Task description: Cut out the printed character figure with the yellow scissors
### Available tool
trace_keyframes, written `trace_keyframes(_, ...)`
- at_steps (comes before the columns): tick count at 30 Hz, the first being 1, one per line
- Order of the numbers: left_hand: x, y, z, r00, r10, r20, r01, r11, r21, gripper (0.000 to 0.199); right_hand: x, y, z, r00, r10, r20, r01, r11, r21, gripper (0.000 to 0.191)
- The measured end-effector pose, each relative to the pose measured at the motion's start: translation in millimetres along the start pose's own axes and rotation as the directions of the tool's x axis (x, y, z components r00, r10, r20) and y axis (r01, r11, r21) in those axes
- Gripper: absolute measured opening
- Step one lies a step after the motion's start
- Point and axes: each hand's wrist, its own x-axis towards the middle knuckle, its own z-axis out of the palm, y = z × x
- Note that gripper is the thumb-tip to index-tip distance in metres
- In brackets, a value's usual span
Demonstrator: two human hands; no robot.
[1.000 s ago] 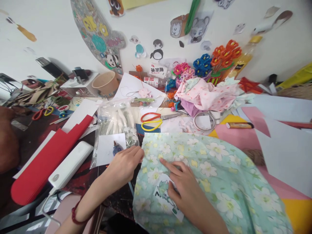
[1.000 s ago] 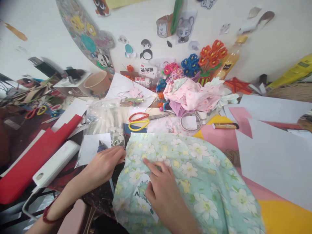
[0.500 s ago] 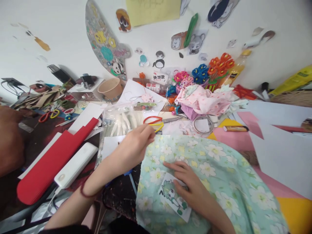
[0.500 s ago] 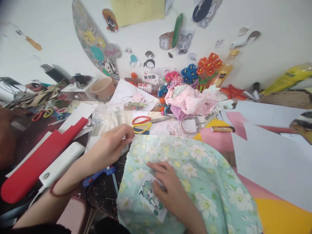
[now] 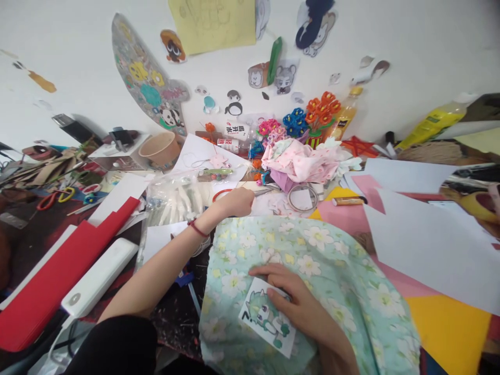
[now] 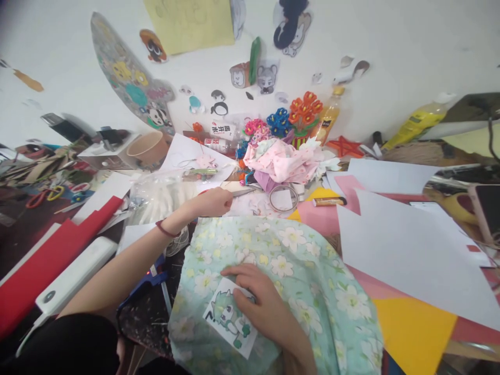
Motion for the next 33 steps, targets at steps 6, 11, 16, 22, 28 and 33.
trace_keyframes(6,25.5,5.8,11.4,0.998,-0.012,-0.054,0.015,0.999,0.044,0.035,-0.3,5.6,-0.5,1.0,0.01,0.006,-0.01,0.996,0.089,0.03)
trace_keyframes(11,34.1,-7.5,23.6,0.992,0.003,-0.128,0.0,1.0,0.024,0.037,-0.2,5.6,-0.7,0.999,0.042,0.003,-0.043,0.993,0.108,0.027)
trace_keyframes(16,30.0,-19.5,22.7,0.987,0.058,-0.152,-0.06,0.998,-0.01,0.035,-0.1,7.3,0.0,0.999,0.043,0.001,-0.043,0.993,0.111,0.027)
trace_keyframes(22,20.1,-23.4,20.1,0.979,0.105,-0.176,-0.107,0.994,-0.002,0.034,-0.1,10.6,1.8,0.999,0.037,-0.011,-0.035,0.993,0.109,0.026)
trace_keyframes(28,17.2,-26.1,30.5,0.986,0.031,-0.166,-0.027,0.999,0.023,0.037,0.0,8.1,1.5,0.998,0.063,0.015,-0.064,0.995,0.076,0.029)
trace_keyframes(33,24.7,-23.3,39.0,0.976,-0.07,-0.206,0.07,0.998,-0.004,0.036,0.0,6.9,0.9,0.998,0.056,0.03,-0.058,0.996,0.066,0.031)
